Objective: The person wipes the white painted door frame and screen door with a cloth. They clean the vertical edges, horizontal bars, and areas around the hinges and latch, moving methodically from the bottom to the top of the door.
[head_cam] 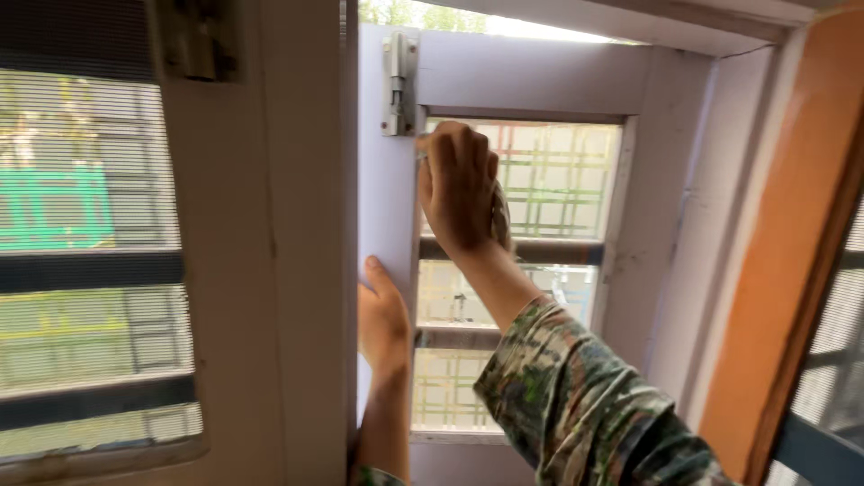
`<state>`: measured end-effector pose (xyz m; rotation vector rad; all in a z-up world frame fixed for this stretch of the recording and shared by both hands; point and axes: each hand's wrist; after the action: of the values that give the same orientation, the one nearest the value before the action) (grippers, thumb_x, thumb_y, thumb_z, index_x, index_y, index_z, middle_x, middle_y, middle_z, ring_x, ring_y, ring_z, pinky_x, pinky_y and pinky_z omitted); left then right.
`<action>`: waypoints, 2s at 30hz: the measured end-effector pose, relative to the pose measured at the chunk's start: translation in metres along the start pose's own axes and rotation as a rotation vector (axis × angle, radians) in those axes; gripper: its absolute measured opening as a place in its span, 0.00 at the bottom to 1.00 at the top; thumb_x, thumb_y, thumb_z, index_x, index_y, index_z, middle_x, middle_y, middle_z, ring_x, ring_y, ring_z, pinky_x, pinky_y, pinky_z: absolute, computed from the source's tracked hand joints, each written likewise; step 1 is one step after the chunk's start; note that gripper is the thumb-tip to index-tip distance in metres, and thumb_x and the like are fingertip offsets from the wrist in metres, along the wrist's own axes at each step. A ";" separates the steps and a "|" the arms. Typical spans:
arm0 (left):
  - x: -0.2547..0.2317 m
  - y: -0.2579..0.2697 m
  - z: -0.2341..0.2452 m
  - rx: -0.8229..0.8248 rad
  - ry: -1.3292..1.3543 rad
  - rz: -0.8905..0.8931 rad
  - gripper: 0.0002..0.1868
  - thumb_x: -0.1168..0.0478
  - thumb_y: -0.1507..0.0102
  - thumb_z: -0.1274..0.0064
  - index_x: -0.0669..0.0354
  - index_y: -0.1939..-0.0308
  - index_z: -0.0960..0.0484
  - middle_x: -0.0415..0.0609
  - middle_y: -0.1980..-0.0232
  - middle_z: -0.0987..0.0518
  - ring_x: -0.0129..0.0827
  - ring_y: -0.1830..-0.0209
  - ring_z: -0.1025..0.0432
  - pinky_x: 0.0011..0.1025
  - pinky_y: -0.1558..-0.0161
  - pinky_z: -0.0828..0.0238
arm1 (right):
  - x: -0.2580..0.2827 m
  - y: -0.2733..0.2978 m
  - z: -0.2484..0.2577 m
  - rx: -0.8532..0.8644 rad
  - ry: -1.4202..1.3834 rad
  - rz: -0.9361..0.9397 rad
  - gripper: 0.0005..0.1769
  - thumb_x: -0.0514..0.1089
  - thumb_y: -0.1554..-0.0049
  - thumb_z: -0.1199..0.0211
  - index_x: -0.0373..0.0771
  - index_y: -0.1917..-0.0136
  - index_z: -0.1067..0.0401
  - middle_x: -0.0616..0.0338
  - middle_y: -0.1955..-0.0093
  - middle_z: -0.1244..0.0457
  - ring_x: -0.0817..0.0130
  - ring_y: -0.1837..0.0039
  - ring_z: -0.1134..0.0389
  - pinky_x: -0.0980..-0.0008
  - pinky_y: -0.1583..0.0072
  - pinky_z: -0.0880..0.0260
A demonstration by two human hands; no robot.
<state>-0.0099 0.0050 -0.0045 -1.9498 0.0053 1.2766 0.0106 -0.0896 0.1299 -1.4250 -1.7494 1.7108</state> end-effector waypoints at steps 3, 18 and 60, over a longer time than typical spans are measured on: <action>0.000 0.002 -0.001 0.065 -0.004 0.094 0.36 0.41 0.28 0.65 0.76 0.40 0.26 0.72 0.40 0.25 0.60 0.39 0.29 0.45 0.38 0.34 | -0.040 -0.001 0.029 0.149 0.003 0.144 0.12 0.36 0.41 0.38 0.40 0.44 0.34 0.51 0.45 0.39 0.54 0.45 0.38 0.56 0.45 0.40; -0.009 0.010 0.004 0.055 0.030 0.109 0.36 0.40 0.29 0.65 0.74 0.41 0.27 0.68 0.45 0.23 0.57 0.47 0.26 0.46 0.49 0.29 | -0.113 0.029 0.120 0.105 0.464 -0.104 0.09 0.39 0.31 0.39 0.37 0.41 0.36 0.45 0.39 0.42 0.49 0.38 0.40 0.50 0.38 0.43; 0.005 0.007 0.004 0.015 0.082 -0.012 0.32 0.44 0.28 0.65 0.72 0.39 0.24 0.68 0.43 0.21 0.55 0.44 0.25 0.40 0.44 0.27 | -0.041 -0.018 0.021 0.088 0.054 0.168 0.11 0.38 0.39 0.37 0.43 0.45 0.35 0.56 0.43 0.38 0.56 0.40 0.38 0.53 0.34 0.44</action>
<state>-0.0135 0.0051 -0.0135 -1.9853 0.0432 1.1853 0.0054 -0.1309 0.1570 -1.6031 -1.5453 1.7906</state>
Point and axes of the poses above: each hand's wrist, its own y-axis away from the middle knuckle, its own z-axis out of the back of the hand, x = y × z
